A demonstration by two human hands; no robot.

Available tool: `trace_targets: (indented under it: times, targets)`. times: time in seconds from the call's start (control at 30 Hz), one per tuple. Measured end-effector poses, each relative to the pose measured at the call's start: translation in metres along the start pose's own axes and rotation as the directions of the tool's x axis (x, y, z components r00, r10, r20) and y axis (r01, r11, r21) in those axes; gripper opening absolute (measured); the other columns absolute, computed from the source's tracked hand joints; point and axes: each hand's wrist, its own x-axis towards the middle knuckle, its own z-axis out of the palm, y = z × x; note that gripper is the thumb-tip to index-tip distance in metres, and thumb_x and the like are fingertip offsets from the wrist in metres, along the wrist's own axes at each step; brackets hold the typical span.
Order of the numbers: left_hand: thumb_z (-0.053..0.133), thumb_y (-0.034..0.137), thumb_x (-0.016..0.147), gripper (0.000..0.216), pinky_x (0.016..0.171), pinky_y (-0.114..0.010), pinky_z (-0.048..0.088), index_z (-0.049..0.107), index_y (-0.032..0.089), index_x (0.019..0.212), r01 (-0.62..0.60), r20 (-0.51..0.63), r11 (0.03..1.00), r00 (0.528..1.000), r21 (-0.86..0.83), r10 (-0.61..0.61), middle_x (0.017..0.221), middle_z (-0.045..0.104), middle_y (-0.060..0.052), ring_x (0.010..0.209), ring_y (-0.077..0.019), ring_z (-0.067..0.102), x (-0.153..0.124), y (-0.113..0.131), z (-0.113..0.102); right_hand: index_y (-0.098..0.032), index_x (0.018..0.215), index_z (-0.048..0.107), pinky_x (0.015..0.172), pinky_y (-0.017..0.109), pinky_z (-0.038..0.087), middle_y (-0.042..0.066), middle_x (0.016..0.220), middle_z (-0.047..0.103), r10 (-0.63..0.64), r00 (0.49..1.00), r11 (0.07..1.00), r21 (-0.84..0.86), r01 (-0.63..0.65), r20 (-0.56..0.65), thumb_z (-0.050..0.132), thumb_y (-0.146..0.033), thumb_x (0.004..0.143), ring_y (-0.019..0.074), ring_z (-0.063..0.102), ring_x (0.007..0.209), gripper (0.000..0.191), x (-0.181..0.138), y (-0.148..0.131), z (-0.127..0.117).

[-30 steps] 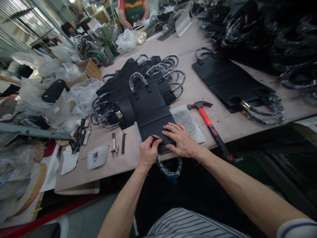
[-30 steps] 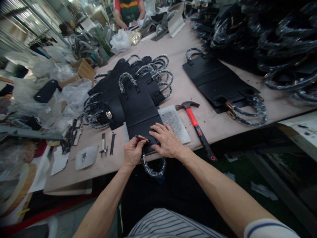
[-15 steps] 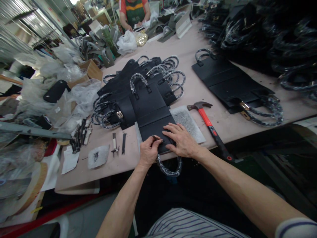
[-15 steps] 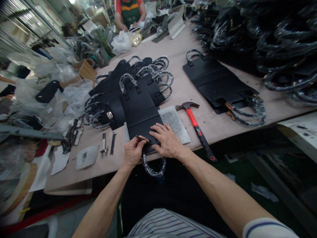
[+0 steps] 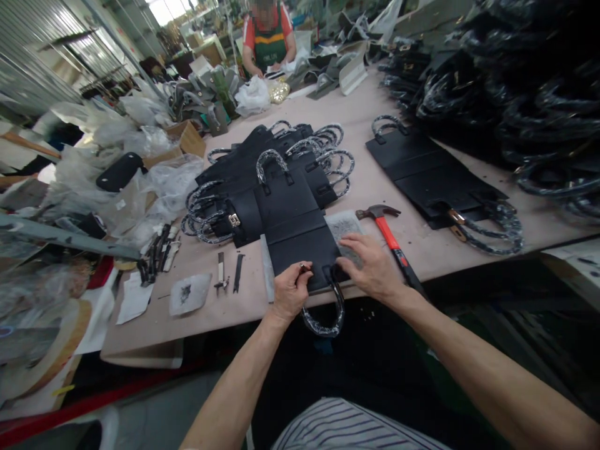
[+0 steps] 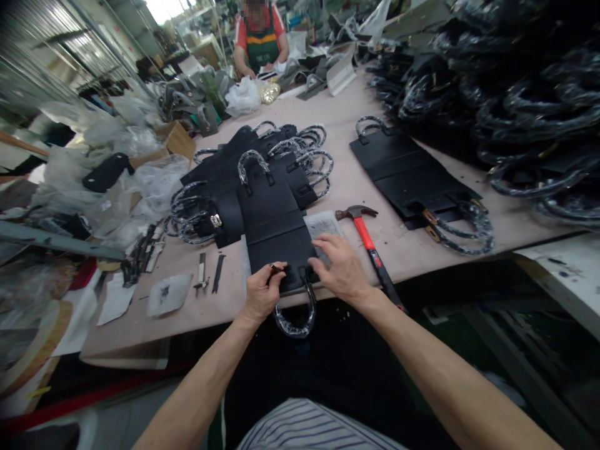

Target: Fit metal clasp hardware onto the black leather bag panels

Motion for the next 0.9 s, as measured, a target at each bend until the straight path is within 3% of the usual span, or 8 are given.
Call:
trace_targets:
  times: [0.1,0.23,0.4,0.47,0.6,0.67,0.8,0.9]
  targets:
    - [0.060,0.019,0.091,0.013,0.090,-0.036,0.061,0.071,0.021,0.098,0.006,0.007,1.000,1.000,-0.025,-0.006,0.099,0.078,-0.006,0.094,-0.0208,0.075,-0.001,-0.002,0.002,-0.008,0.115,0.065,0.098,0.052,0.048,0.023,0.117,0.062,0.247,0.967,0.901,-0.353,-0.250,-0.054,0.055,-0.034,0.091,0.0372,0.058,0.112,0.036,-0.016,0.021,-0.028]
    - [0.059,0.018,0.091,0.015,0.086,-0.034,0.062,0.072,0.021,0.098,0.015,0.028,1.000,1.000,-0.027,-0.014,0.096,0.078,-0.006,0.090,-0.0201,0.075,0.000,0.000,0.001,-0.009,0.105,0.063,0.077,0.050,0.051,0.023,0.099,0.062,0.571,0.816,0.704,-0.566,-0.428,0.093,0.053,-0.041,0.090,0.0377,0.061,0.091,0.037,-0.031,0.050,-0.050]
    - [0.060,0.017,0.090,0.014,0.085,-0.033,0.062,0.072,0.021,0.095,-0.020,0.021,1.000,1.000,-0.011,0.021,0.095,0.078,-0.006,0.089,-0.0203,0.075,0.000,-0.001,0.000,-0.019,0.085,0.057,0.057,0.033,0.046,0.006,0.074,0.054,0.800,0.494,0.527,-0.005,-0.850,0.342,0.062,-0.026,0.070,0.0209,0.053,0.064,0.018,-0.005,0.052,-0.064]
    - [0.060,0.016,0.090,0.014,0.085,-0.033,0.062,0.072,0.021,0.095,-0.027,0.020,1.000,0.999,-0.006,0.027,0.094,0.078,-0.006,0.088,-0.0204,0.075,0.000,-0.003,0.000,-0.021,0.080,0.053,0.050,0.028,0.043,0.002,0.068,0.050,0.762,0.435,0.409,0.165,-0.898,0.480,0.059,-0.026,0.068,0.0159,0.048,0.056,0.014,0.009,0.041,-0.070]
    - [0.059,0.016,0.090,0.013,0.084,-0.032,0.061,0.071,0.020,0.095,-0.031,0.031,1.000,0.999,0.003,0.031,0.093,0.078,-0.006,0.087,-0.0199,0.075,-0.001,-0.004,0.001,-0.023,0.081,0.046,0.040,0.023,0.030,-0.005,0.063,0.039,0.738,0.476,0.409,0.243,-0.879,0.479,0.050,-0.041,0.084,0.0105,0.034,0.044,0.019,0.017,0.001,-0.082]
    - [0.059,0.016,0.090,0.013,0.084,-0.032,0.061,0.071,0.020,0.095,-0.038,0.036,0.999,0.999,0.007,0.037,0.093,0.078,-0.006,0.088,-0.0200,0.075,-0.001,-0.005,0.001,-0.024,0.084,0.047,0.040,0.023,0.028,-0.005,0.062,0.040,0.703,0.606,0.547,0.263,-0.795,0.372,0.043,-0.054,0.093,0.0113,0.035,0.043,0.031,0.013,-0.023,-0.089]
    - [0.060,0.016,0.090,0.014,0.084,-0.032,0.061,0.071,0.021,0.096,-0.048,0.031,0.999,0.998,0.014,0.048,0.094,0.078,-0.006,0.089,-0.0207,0.075,-0.002,-0.007,0.001,-0.025,0.078,0.047,0.048,0.028,0.029,-0.001,0.058,0.047,0.320,0.930,0.946,-0.010,-0.324,0.179,0.041,-0.057,0.097,0.0154,0.043,0.048,0.038,0.005,-0.065,-0.102]
    - [0.060,0.015,0.089,0.014,0.080,-0.031,0.061,0.071,0.021,0.096,-0.045,0.045,0.998,0.998,0.040,0.043,0.090,0.077,-0.006,0.083,-0.0200,0.075,-0.002,-0.009,0.002,-0.025,0.075,0.046,0.049,0.032,0.018,0.000,0.053,0.048,0.113,0.936,0.971,-0.238,-0.033,0.333,0.040,-0.048,0.098,0.0159,0.037,0.043,0.032,0.005,-0.082,-0.102]
